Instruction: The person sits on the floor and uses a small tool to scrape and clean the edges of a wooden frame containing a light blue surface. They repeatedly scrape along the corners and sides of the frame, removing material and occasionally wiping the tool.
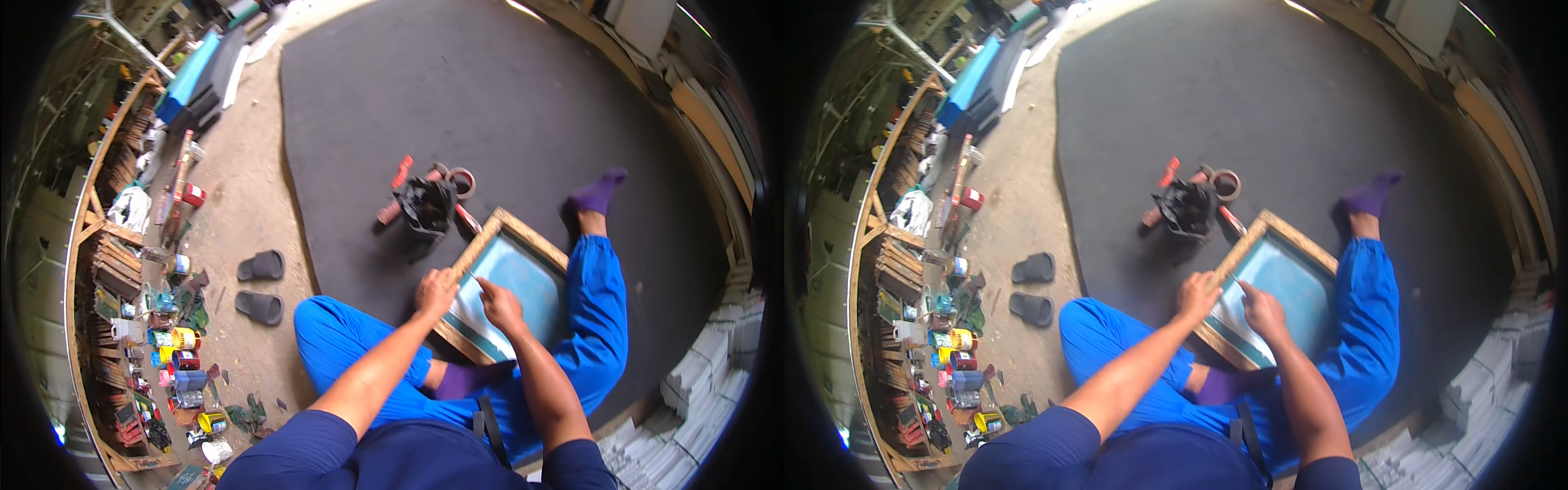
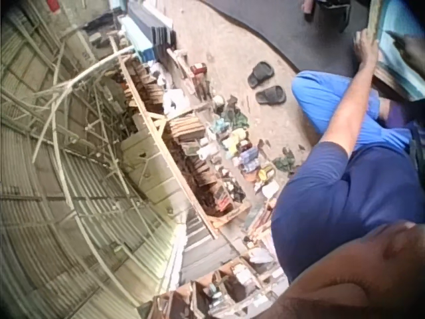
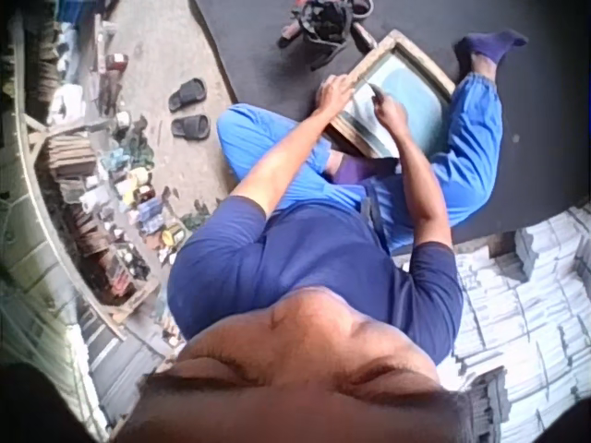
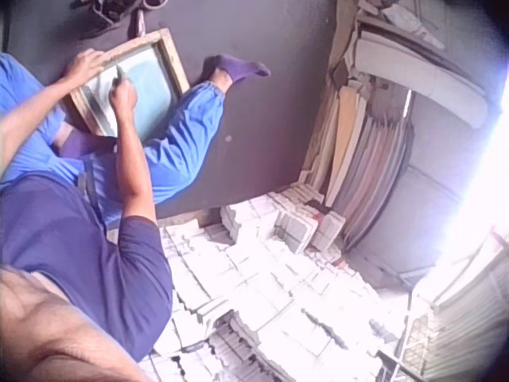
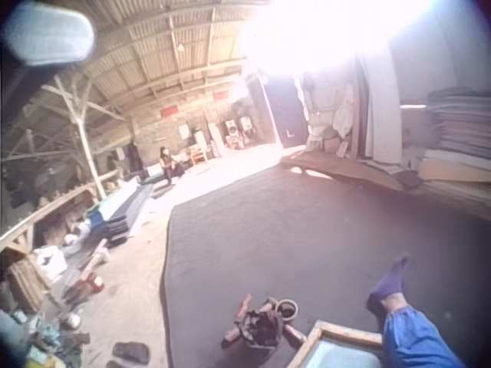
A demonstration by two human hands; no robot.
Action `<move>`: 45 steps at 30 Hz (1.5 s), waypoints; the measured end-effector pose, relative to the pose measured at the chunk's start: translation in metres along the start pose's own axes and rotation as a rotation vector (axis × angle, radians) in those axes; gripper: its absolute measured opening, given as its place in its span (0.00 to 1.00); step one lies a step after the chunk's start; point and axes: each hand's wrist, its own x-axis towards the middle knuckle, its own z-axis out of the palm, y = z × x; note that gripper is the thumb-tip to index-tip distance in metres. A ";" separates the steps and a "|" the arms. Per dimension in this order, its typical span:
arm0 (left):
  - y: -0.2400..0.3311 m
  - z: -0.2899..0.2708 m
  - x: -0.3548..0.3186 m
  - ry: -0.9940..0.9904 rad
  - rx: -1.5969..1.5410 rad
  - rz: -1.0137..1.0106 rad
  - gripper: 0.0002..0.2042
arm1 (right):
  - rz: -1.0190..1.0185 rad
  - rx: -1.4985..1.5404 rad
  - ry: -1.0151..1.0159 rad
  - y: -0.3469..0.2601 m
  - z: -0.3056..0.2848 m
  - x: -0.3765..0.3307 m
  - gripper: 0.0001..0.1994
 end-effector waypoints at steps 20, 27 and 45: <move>0.007 -0.008 0.003 -0.072 -0.028 -0.100 0.25 | 0.039 -0.247 -0.052 -0.026 0.008 0.009 0.18; 0.006 -0.007 0.004 -0.079 -0.030 -0.105 0.25 | 0.049 -0.311 -0.107 -0.043 0.000 0.012 0.20; 0.006 0.001 0.004 0.026 -0.012 -0.085 0.25 | 0.048 -0.215 -0.148 -0.023 0.009 0.018 0.24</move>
